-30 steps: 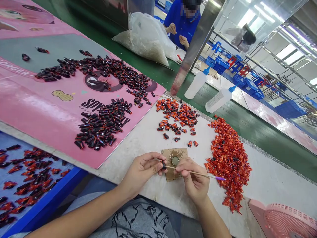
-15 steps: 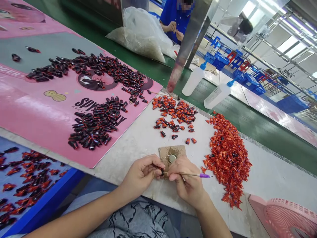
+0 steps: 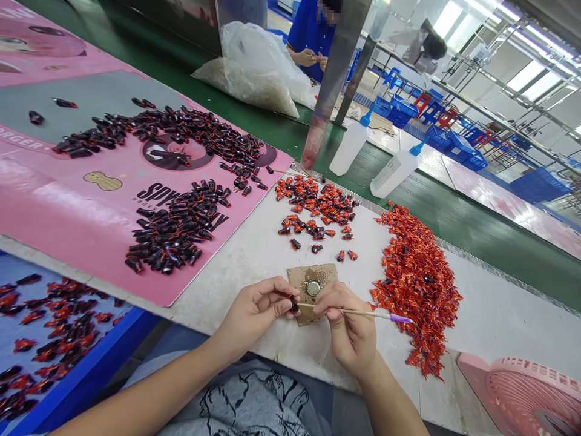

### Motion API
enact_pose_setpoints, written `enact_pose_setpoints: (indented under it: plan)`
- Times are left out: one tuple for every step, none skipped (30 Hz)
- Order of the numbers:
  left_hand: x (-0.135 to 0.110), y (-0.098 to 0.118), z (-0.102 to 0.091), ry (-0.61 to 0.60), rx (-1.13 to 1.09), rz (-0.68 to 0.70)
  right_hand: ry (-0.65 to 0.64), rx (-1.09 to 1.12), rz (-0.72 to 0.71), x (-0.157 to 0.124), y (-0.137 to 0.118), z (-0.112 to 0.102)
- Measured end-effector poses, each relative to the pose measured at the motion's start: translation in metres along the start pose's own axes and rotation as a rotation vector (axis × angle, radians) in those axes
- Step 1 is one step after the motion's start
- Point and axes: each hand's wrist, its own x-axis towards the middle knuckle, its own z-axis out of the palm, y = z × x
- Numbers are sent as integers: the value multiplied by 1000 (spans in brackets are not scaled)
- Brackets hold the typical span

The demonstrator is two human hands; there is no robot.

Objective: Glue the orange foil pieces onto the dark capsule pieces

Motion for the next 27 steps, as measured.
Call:
enact_pose_setpoints:
  plan:
    - [0, 0, 0, -3, 3, 1, 2, -4, -2, 0, 0, 1]
    - [0, 0, 0, -7, 8, 4, 4, -8, -3, 0, 0, 1]
    - [0, 0, -1, -9, 16, 8, 4, -10, -5, 0, 1, 2]
    - [0, 0, -1, -10, 24, 14, 5, -10, -7, 0, 1, 2]
    - [-1, 0, -1, -11, 32, 20, 6, -7, -7, 0, 1, 3]
    - [0, -1, -1, -13, 38, 26, 9, -4, -6, -1, 2, 3]
    - [0, -1, -1, -17, 41, 31, 12, -2, -4, -1, 2, 3]
    - [0, -1, -1, -23, 39, 36, 16, 0, -2, -1, 2, 3]
    - [0, -2, -1, -28, 36, 40, 17, 2, 1, -1, 3, 3]
    - [0, -2, -1, -34, 33, 44, 15, 2, 4, -1, 3, 4]
    - [0, -2, -1, -39, 32, 48, 13, 2, 5, -1, 3, 4]
    - [1, -3, -2, -44, 31, 53, 11, 2, 6, -1, 3, 4]
    - [1, -3, -2, -46, 31, 57, 9, 2, 8, -1, 3, 4]
    - [1, -3, -2, -48, 31, 61, 7, 1, 11, -1, 3, 4]
    - [1, -4, -3, -51, 31, 65, 4, 1, 14, -1, 3, 4]
    - [1, -4, -3, -53, 28, 69, 3, 1, 16, -1, 3, 4]
    - [1, -4, -3, -56, 26, 71, 3, 2, 19, 0, 3, 4]
    - [1, -4, -3, -59, 21, 74, 5, 2, 20, 0, 3, 4]
    - [1, -4, -4, -63, 18, 76, 10, 2, 20, 0, 3, 3]
    - [1, -5, -4, -67, 13, 78, 15, 2, 21, 0, 3, 3]
    - [1, -5, -4, -71, 8, 80, 19, 2, 21, 0, 3, 3]
    - [1, -5, -4, -75, 1, 82, 20, 3, 21, 0, 4, 3]
    - [1, -5, -4, -78, -6, 84, 20, 5, 22, 0, 4, 3]
    - [1, -5, -4, -79, -11, 84, 20, 9, 22, 0, 4, 3]
    - [1, -5, -4, -79, -13, 83, 21, 14, 23, 0, 4, 4]
    - [1, -5, -4, -76, -13, 82, 22, 19, 24, 0, 4, 4]
    - [1, -5, -4, -73, -12, 79, 23, 23, 25, 0, 4, 4]
